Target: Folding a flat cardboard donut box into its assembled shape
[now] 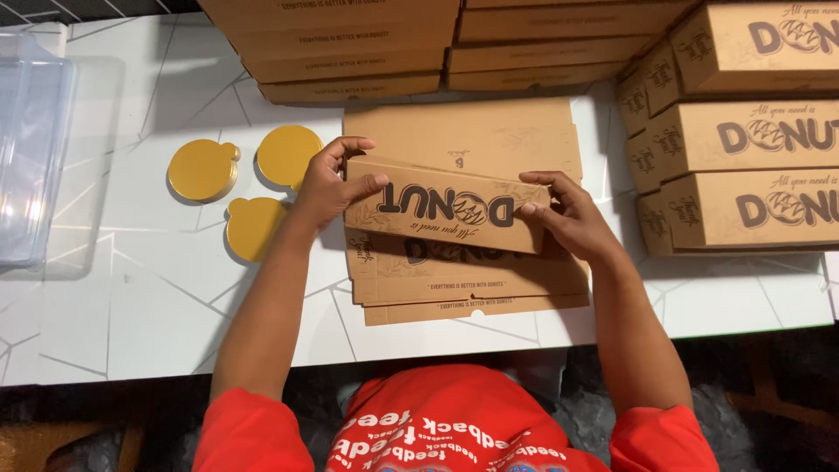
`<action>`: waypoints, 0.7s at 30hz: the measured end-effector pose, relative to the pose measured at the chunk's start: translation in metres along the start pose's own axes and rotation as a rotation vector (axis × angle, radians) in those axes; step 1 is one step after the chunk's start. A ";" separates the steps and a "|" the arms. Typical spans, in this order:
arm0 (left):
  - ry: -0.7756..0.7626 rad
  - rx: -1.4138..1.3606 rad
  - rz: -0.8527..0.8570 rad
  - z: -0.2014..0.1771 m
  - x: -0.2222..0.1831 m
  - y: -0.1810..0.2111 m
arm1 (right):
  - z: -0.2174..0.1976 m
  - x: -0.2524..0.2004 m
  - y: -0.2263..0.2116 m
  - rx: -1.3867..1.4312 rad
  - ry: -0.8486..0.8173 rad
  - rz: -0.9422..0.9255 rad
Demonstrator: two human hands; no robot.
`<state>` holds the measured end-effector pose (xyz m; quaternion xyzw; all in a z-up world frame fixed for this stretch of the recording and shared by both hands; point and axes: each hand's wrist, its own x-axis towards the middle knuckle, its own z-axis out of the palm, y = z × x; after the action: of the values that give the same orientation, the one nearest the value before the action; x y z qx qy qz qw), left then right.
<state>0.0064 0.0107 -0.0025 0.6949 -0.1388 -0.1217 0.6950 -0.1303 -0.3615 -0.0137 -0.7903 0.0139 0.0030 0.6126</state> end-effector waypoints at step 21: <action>-0.066 0.397 -0.074 -0.010 0.015 0.003 | -0.001 0.006 0.003 0.089 -0.023 0.051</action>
<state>0.0236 0.0143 0.0008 0.8185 -0.1572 -0.1403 0.5344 -0.1244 -0.3637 -0.0159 -0.7615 0.0271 0.0273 0.6470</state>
